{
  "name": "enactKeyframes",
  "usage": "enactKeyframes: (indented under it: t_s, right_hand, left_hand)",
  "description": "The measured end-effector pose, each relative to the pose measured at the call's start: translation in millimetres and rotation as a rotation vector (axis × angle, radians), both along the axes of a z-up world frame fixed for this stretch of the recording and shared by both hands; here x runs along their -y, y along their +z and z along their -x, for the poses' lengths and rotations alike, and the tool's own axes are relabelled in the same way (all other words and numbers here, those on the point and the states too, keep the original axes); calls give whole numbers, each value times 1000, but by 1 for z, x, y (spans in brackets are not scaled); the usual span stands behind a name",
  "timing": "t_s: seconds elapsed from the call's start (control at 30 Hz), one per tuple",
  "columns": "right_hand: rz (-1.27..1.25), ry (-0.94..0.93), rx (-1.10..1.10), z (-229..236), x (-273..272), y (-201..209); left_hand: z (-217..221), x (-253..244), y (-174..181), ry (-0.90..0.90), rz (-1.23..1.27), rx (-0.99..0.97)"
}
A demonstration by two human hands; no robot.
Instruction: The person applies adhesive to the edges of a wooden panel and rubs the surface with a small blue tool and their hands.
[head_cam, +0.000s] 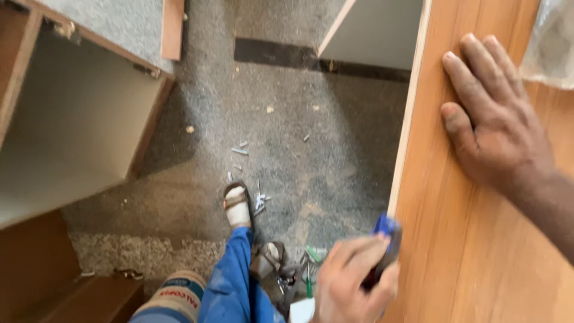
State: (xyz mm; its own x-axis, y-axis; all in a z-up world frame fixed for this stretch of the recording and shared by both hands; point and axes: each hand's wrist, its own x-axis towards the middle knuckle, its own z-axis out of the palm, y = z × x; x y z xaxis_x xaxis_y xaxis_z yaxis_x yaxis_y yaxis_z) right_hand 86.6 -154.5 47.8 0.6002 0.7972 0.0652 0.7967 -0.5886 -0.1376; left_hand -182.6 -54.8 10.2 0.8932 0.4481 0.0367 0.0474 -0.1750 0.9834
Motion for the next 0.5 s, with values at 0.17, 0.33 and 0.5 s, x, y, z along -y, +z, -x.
enactKeyframes:
  t_s: [0.17, 0.33, 0.5]
  right_hand:
    - [-34, -69, -91, -4, 1, 0]
    - [-37, -120, -148, -4, -7, 7]
    - [-33, -126, -137, -7, -6, 6]
  left_hand:
    - [-159, -50, -1, 52, 39, 170]
    - [-214, -65, -4, 81, 100, 99]
    - [-113, -41, 27, 65, 75, 71]
